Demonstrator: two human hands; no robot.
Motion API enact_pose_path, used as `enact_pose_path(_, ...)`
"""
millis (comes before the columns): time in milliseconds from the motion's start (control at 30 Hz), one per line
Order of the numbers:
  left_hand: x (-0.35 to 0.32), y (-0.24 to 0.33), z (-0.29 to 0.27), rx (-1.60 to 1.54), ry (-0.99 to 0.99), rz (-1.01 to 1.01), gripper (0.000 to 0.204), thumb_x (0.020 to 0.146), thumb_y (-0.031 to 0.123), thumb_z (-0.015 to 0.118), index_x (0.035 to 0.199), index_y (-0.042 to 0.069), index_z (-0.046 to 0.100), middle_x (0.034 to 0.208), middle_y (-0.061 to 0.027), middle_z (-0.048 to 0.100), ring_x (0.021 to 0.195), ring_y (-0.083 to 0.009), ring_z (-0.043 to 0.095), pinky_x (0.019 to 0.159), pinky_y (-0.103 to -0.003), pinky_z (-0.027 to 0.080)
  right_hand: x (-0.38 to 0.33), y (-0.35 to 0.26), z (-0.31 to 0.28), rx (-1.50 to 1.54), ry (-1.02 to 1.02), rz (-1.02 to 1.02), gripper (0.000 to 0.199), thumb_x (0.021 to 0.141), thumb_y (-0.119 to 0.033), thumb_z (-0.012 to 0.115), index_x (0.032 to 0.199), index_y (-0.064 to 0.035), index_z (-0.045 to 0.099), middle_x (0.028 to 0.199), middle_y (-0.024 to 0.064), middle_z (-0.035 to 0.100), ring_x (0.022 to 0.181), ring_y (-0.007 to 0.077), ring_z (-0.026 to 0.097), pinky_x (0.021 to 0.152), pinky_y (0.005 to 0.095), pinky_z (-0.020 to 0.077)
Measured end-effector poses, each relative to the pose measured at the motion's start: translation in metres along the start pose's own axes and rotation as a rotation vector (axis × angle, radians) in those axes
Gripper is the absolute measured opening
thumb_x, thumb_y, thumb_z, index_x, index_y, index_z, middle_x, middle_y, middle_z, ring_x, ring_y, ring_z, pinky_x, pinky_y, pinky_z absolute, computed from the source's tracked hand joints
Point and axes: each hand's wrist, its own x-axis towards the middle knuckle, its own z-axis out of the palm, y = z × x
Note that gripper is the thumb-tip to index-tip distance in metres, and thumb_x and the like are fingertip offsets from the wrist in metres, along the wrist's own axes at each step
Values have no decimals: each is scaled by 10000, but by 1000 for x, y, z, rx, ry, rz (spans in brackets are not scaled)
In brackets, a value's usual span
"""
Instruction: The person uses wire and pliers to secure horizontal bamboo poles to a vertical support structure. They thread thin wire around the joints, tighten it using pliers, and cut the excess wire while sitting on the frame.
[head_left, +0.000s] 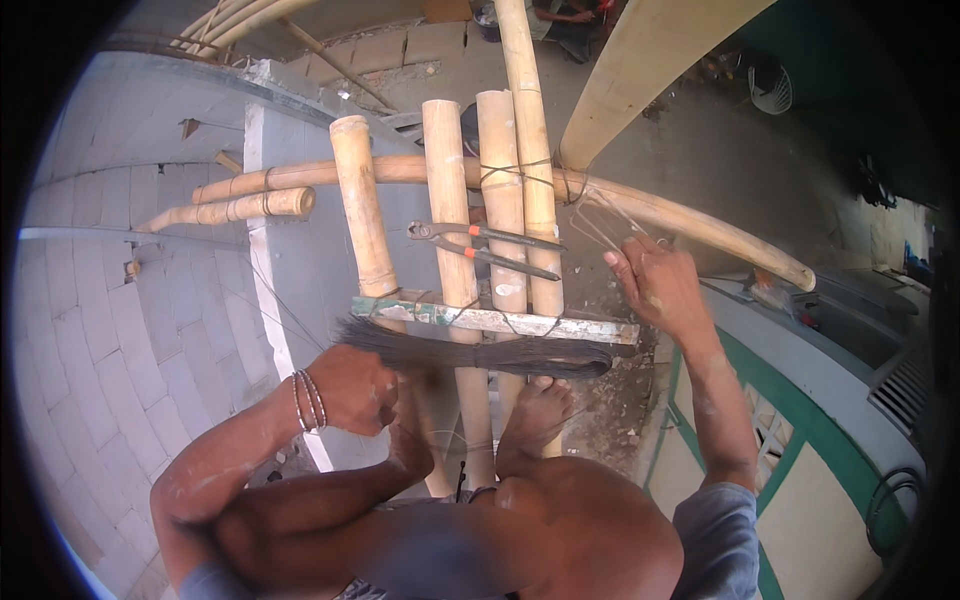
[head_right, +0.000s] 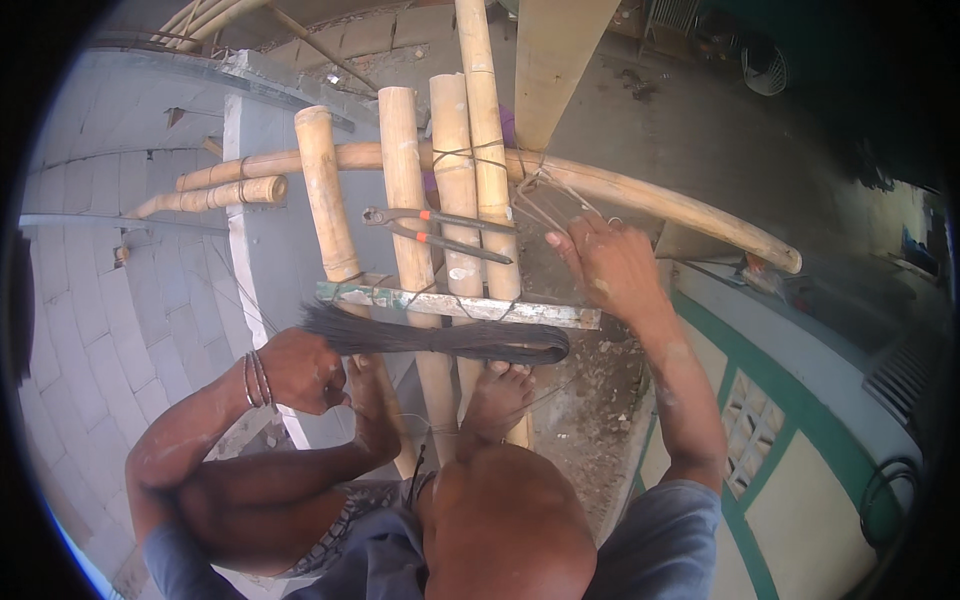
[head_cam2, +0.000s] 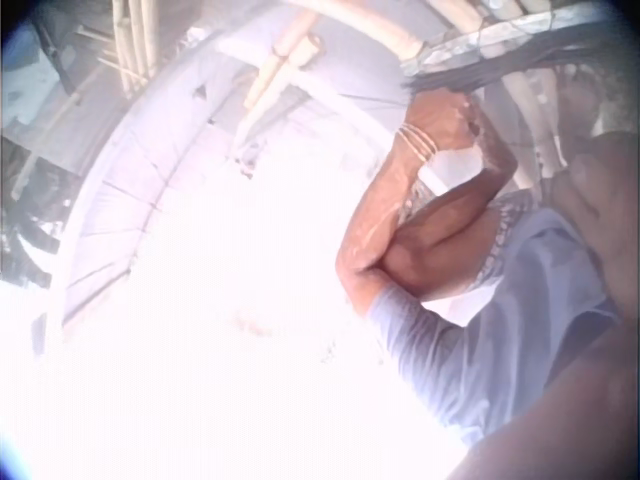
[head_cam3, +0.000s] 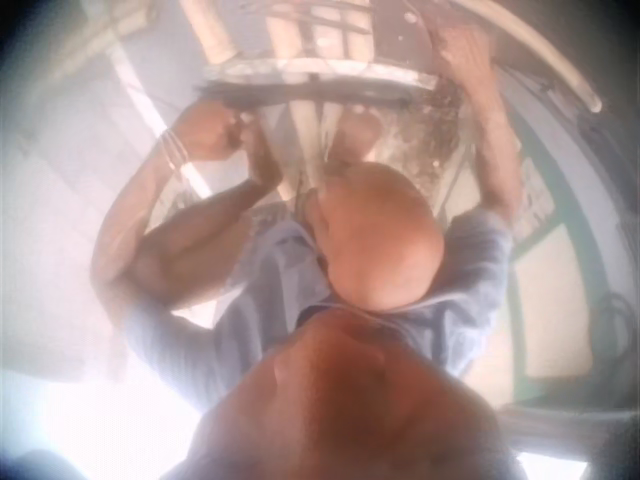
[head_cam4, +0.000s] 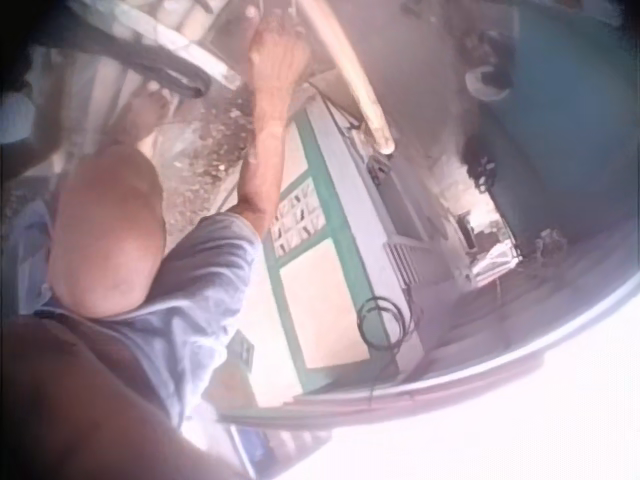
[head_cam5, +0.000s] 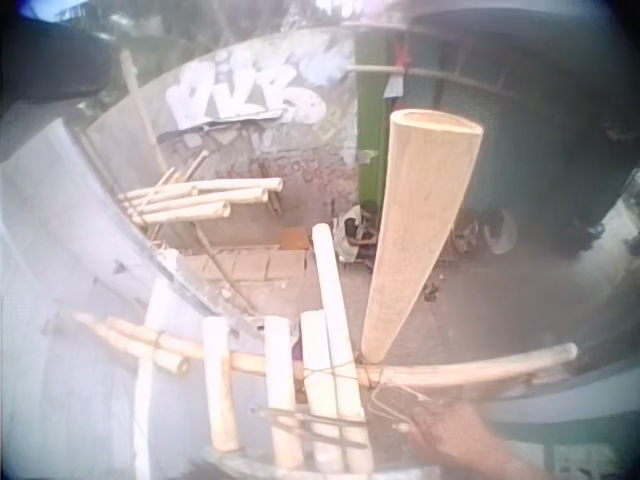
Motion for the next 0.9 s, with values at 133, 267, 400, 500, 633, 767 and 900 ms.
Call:
enact_pose_path(133, 7, 14, -14, 97, 49, 29, 183, 751, 274, 748, 706, 97, 764, 640, -158, 677, 662, -385, 690, 620, -488, 553, 39, -13, 29, -87, 195, -282, 367, 1047, -379, 587, 893, -46, 599, 951, 143, 590, 793, 353, 656, 646, 456, 547)
enact_pose_path(267, 4, 15, -11, 135, 86, 16, 204, 764, 293, 733, 713, 99, 768, 646, -160, 680, 667, -382, 694, 638, -487, 563, 84, -11, 61, -159, 169, -346, 389, 1047, -393, 575, 892, -37, 597, 1013, 139, 577, 849, 332, 659, 696, 450, 580)
enact_pose_path(400, -8, 17, -6, 127, 91, -14, 210, 772, 300, 725, 719, 102, 773, 644, -164, 679, 664, -384, 693, 645, -492, 565, 91, -7, 73, -146, 193, -338, 411, 1049, -416, 566, 908, -32, 609, 1016, 137, 583, 861, 333, 662, 709, 457, 584)
enact_pose_path(500, -14, 15, 5, 110, 60, -30, 199, 774, 291, 723, 718, 107, 772, 642, -169, 676, 664, -389, 690, 645, -494, 564, 91, -11, 72, -92, 163, -332, 427, 1043, -429, 574, 910, -26, 622, 1029, 142, 587, 859, 336, 671, 706, 471, 580)
enact_pose_path(633, -15, 5, 24, 84, 76, -7, 189, 773, 278, 723, 707, 105, 765, 635, -176, 668, 658, -399, 684, 638, -500, 557, 91, -15, 62, -83, 115, -369, 386, 1035, -400, 597, 917, -36, 645, 1048, 144, 590, 868, 338, 683, 703, 489, 572)
enact_pose_path(767, -11, 7, 21, 103, 136, 5, 188, 772, 268, 721, 690, 103, 756, 624, -177, 661, 646, -407, 678, 635, -506, 553, 84, -19, 54, -13, 65, -383, 231, 1007, -271, 648, 941, -53, 678, 1075, 134, 600, 880, 340, 684, 713, 496, 570)
enact_pose_path(900, -10, 17, 3, 101, 149, -14, 192, 778, 263, 715, 678, 102, 749, 624, -173, 665, 645, -404, 682, 639, -504, 558, 77, -8, 61, 41, 131, -467, 125, 965, -176, 685, 993, -59, 715, 1155, 116, 625, 909, 341, 679, 768, 495, 570)
